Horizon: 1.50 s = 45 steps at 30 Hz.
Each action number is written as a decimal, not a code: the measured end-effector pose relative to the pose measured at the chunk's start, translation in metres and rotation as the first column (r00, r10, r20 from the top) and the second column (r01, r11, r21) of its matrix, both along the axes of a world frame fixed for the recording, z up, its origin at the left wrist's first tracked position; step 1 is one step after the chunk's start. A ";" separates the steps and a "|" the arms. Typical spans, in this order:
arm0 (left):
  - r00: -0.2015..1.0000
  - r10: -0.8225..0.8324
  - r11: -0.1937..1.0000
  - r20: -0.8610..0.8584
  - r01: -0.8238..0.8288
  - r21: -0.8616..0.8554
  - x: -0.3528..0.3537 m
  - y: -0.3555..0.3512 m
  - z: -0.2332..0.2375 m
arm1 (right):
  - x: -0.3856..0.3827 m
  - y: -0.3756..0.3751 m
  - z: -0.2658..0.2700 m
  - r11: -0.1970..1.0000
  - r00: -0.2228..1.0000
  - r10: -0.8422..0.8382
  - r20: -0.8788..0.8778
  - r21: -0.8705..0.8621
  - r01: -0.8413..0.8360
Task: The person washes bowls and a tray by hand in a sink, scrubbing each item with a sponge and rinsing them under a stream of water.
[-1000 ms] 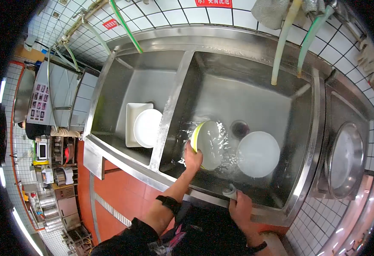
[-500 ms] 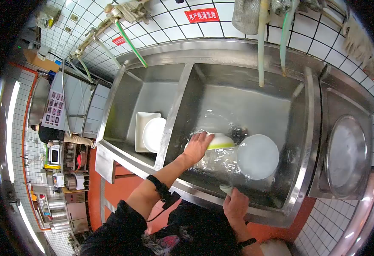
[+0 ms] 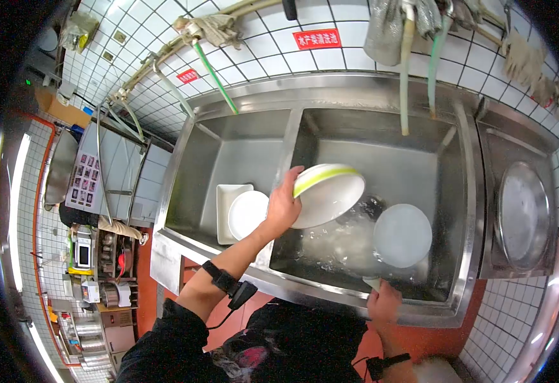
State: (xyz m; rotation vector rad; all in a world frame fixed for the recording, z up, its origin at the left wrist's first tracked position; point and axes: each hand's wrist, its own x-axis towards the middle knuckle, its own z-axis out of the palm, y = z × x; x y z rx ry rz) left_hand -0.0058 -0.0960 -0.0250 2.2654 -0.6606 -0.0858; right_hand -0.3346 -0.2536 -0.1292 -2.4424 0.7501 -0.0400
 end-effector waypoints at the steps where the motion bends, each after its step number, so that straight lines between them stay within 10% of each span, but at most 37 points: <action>1: 0.999 0.033 0.995 0.011 -0.031 -0.093 0.010 0.009 -0.003 | -0.001 0.000 -0.003 1.000 1.000 0.000 0.005 -0.008 0.000; 6: 0.884 0.278 0.879 -0.375 -0.392 -0.273 0.073 0.081 -0.014 | -0.001 0.004 -0.002 0.995 1.000 -0.017 -0.026 -0.098 0.014; 11: 0.616 0.180 0.722 -0.767 -0.612 -0.323 0.127 0.189 0.018 | 0.007 0.036 -0.030 0.971 0.983 -0.177 0.057 -0.153 0.183; 19: 0.498 0.649 0.630 -0.574 -0.776 0.039 0.223 0.246 -0.038 | 0.023 0.056 -0.003 0.961 0.975 -0.220 -0.022 -0.176 0.213; 31: 0.706 0.680 0.721 -0.198 -0.593 0.360 0.296 0.205 -0.164 | 0.020 0.055 -0.009 0.961 0.973 -0.220 -0.063 -0.184 0.205; 45: 0.635 0.594 0.785 -0.493 -0.593 0.182 0.325 0.239 -0.355 | 0.020 0.049 -0.008 0.977 0.978 -0.180 -0.103 -0.133 0.166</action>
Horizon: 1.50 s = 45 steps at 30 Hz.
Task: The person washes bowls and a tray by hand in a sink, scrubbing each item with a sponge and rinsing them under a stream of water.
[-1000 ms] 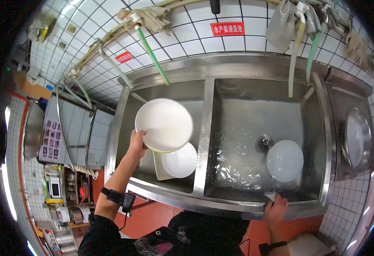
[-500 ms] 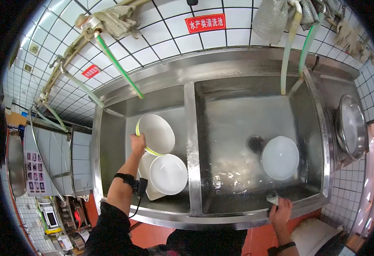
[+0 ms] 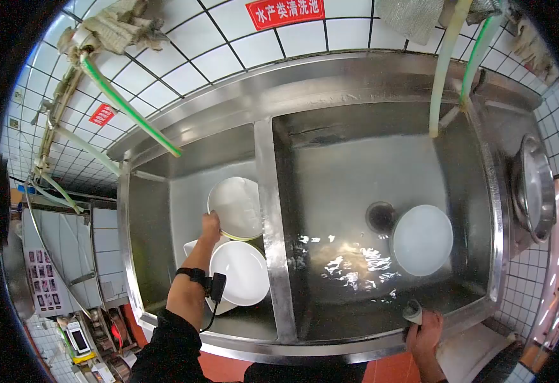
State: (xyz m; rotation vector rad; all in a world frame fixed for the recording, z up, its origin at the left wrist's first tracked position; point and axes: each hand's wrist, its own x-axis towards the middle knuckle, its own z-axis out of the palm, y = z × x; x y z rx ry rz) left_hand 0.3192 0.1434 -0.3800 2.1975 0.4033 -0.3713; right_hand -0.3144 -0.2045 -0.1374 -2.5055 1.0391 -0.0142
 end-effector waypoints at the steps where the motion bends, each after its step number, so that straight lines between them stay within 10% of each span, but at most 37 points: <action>1: 0.998 0.036 0.987 -0.042 -0.042 -0.156 0.000 0.003 -0.004 | 0.000 0.000 -0.002 0.999 1.000 0.007 0.022 -0.040 -0.007; 11: 0.981 0.098 0.991 -0.167 -0.081 0.103 -0.041 -0.017 0.001 | 0.001 0.000 0.003 0.999 1.000 0.023 -0.004 -0.024 -0.023; 17: 0.966 -0.258 0.928 0.005 0.247 0.280 -0.045 -0.009 -0.018 | 0.002 0.001 0.005 1.000 1.000 0.007 -0.018 -0.027 -0.007; 19: 0.748 -0.594 0.718 0.297 0.327 0.614 -0.070 -0.027 0.018 | 0.009 0.003 0.011 0.999 1.000 0.009 0.002 -0.036 -0.009; 23: 0.730 -0.634 0.686 0.255 0.379 0.621 -0.084 -0.047 0.066 | 0.005 0.003 0.007 1.000 1.000 -0.008 0.002 -0.017 0.008; 30: 0.923 -0.257 0.933 0.286 0.314 -0.175 -0.131 -0.065 0.155 | 0.005 0.005 0.005 0.997 0.997 -0.036 0.066 -0.063 0.040; 37: 0.732 -0.484 0.789 0.480 0.602 -0.122 -0.257 -0.175 0.273 | 0.003 0.003 0.007 0.997 0.989 -0.068 0.128 -0.029 0.072; 45: 0.602 -0.795 0.576 -0.071 0.713 -0.400 -0.377 -0.307 0.159 | -0.011 -0.019 -0.001 0.993 0.997 0.029 0.073 0.108 -0.036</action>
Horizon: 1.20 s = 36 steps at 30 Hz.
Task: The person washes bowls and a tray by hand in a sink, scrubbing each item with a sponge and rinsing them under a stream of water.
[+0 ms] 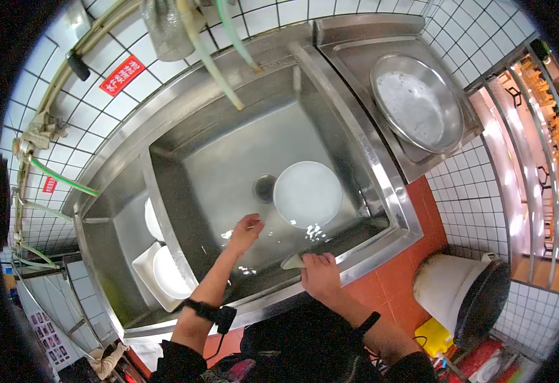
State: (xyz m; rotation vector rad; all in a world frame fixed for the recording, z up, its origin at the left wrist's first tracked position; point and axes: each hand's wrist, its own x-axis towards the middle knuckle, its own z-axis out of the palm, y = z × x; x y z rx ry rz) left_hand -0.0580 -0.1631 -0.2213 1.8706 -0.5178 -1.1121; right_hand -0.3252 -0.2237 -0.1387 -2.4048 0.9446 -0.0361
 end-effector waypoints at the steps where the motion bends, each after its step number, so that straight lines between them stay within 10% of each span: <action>1: 0.998 -0.047 0.997 0.035 0.045 0.057 -0.010 -0.012 -0.021 | -0.007 -0.009 -0.005 0.998 1.000 0.009 0.029 -0.066 -0.007; 3: 0.994 -0.094 0.989 0.062 0.087 0.118 -0.022 -0.028 -0.075 | -0.021 -0.038 0.001 0.981 0.998 0.045 0.050 -0.189 -0.034; 5: 0.859 -0.109 0.985 0.500 0.027 0.168 -0.036 -0.042 -0.130 | -0.038 -0.070 0.000 0.988 0.998 0.047 0.038 -0.147 -0.041; 8: 0.991 0.042 0.923 0.125 -0.087 0.376 -0.048 -0.073 -0.116 | -0.044 -0.087 0.003 0.995 0.998 0.037 0.047 -0.098 -0.032; 16: 0.963 0.163 0.839 0.214 -0.249 0.483 -0.045 -0.068 -0.182 | -0.042 -0.092 0.002 0.995 0.997 0.053 0.062 -0.091 -0.047; 18: 0.741 -0.578 0.726 0.343 0.274 0.631 -0.033 -0.050 -0.217 | -0.042 -0.091 0.000 0.994 0.997 0.069 0.047 -0.084 -0.065; 20: 0.652 -0.640 0.680 0.407 0.232 0.696 -0.047 -0.055 -0.218 | -0.042 -0.092 0.002 0.996 0.997 0.067 0.046 -0.060 -0.064; 22: 0.801 -0.299 0.814 0.519 -0.070 0.577 -0.061 -0.081 -0.132 | -0.043 -0.093 0.003 0.995 0.995 0.083 0.051 -0.068 -0.079; 27: 0.831 -0.356 0.746 0.427 -0.023 0.666 -0.053 -0.072 -0.167 | -0.043 -0.093 0.001 0.990 0.992 0.123 0.023 -0.077 -0.121; 29: 0.948 0.038 0.826 0.317 -0.208 0.524 -0.064 -0.078 -0.133 | -0.043 -0.092 0.000 0.990 0.994 0.107 0.028 -0.099 -0.104; 36: 0.966 0.214 0.893 0.144 -0.253 0.371 -0.093 -0.063 -0.088 | -0.043 -0.092 0.001 0.994 0.995 0.095 0.020 -0.051 -0.094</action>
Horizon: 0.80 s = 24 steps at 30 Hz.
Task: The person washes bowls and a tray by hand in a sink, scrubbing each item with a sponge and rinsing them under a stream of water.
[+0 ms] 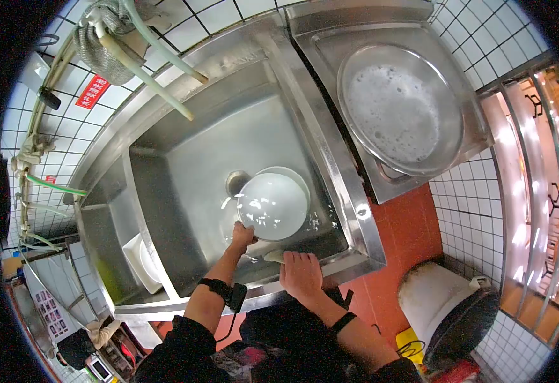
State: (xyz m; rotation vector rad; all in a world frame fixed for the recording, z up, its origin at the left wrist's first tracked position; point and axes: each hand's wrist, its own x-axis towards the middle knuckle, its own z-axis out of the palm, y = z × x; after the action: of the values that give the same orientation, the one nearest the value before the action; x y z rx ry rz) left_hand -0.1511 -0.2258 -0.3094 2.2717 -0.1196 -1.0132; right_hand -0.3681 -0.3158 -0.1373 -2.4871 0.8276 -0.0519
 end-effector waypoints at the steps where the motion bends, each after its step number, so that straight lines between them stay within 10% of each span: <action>1: 0.990 0.098 0.995 -0.102 -0.098 0.013 -0.003 0.000 0.009 | 0.000 0.000 0.001 1.000 1.000 0.006 -0.029 0.009 -0.006; 7: 0.833 0.318 0.903 -0.453 -0.411 -0.122 -0.008 0.002 0.044 | 0.003 0.001 0.003 1.000 0.999 0.000 -0.048 0.001 0.000; 24: 0.837 0.454 0.882 -0.306 -0.470 0.021 0.000 0.125 0.144 | 0.005 0.004 -0.001 1.000 0.996 0.003 -0.088 0.027 -0.001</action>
State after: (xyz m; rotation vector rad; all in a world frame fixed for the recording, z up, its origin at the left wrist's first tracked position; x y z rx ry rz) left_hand -0.1509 -0.1011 -0.1659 1.9249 0.5067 -1.0550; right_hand -0.3635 -0.3115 -0.1385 -2.4802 0.8561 0.0692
